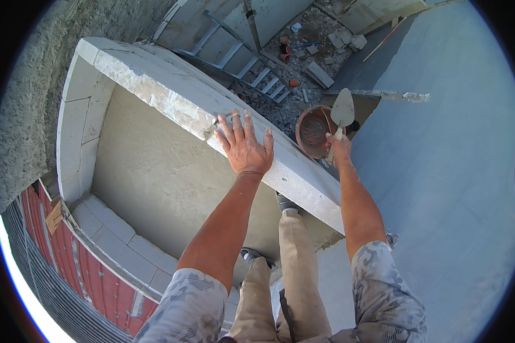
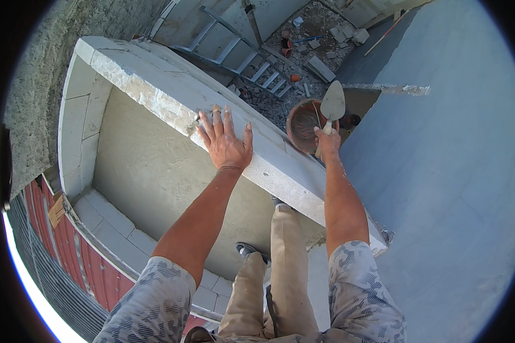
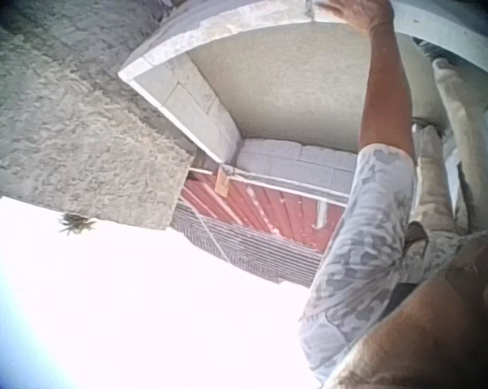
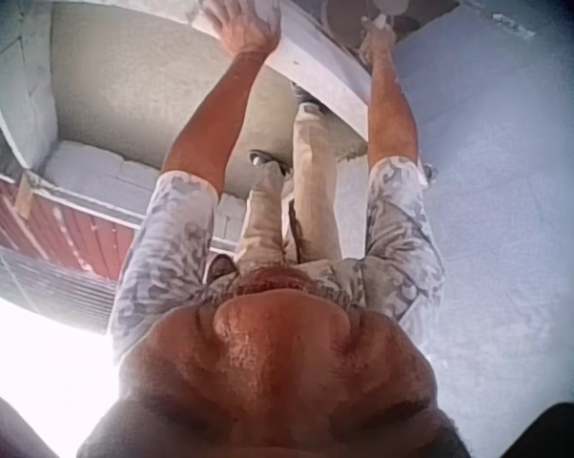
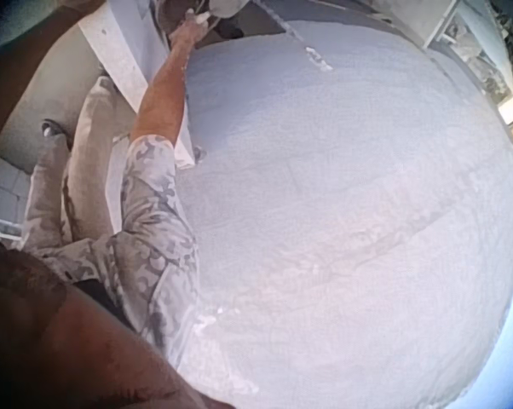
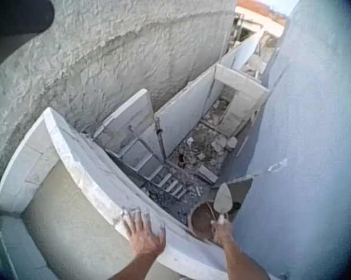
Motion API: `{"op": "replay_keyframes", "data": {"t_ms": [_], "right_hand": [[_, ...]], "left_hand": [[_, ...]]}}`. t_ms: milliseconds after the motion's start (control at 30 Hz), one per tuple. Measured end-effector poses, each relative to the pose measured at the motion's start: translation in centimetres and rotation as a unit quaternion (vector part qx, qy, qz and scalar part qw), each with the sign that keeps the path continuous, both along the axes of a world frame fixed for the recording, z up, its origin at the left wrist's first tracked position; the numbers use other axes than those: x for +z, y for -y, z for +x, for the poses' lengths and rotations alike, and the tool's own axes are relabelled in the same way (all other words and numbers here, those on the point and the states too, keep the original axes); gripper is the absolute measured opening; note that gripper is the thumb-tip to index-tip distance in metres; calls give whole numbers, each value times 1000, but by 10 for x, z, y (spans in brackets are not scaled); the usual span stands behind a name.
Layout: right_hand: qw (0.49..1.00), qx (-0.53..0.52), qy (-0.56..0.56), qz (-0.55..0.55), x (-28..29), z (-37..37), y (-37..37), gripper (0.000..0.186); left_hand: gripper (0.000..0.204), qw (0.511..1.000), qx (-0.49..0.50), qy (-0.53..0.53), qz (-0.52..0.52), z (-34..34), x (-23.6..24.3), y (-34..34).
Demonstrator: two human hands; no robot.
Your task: Smooth wet concrete inside a brick-lined enclosure using a hand trowel.
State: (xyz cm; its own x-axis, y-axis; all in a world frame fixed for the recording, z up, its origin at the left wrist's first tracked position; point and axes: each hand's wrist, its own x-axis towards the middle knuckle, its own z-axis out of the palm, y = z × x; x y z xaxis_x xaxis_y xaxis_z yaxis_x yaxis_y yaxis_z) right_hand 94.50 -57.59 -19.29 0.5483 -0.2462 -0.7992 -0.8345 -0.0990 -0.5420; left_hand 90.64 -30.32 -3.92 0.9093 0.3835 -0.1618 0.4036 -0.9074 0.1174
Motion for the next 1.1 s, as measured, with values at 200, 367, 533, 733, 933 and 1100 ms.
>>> {"op": "replay_keyframes", "data": {"t_ms": [200, 367, 533, 733, 933, 1100], "right_hand": [[1000, -16, 7, 6, 0, 1, -3, 25], [1000, -9, 5, 1, -2, 4, -7, 22], [1000, -12, 0, 3, -11, 8, -7, 19], [1000, -25, 3, 17, -18, 19, -5, 31], [1000, -18, 11, 21, -12, 27, -8, 35], [999, 9, 36, -38, -15, 38, -2, 27]], "left_hand": [[73, 1000, 0, 6, -11, 0, -1, 1], [71, 1000, -2, 1, 4, 0, 0, -1], [72, 1000, -3, 7, 3, -1, -1, 0], [71, 1000, -2, 7, 5, 1, -2, 1], [71, 1000, -2, 2, 9, -1, -1, -2], [71, 1000, -2, 4, 4, 0, 0, 0]]}}
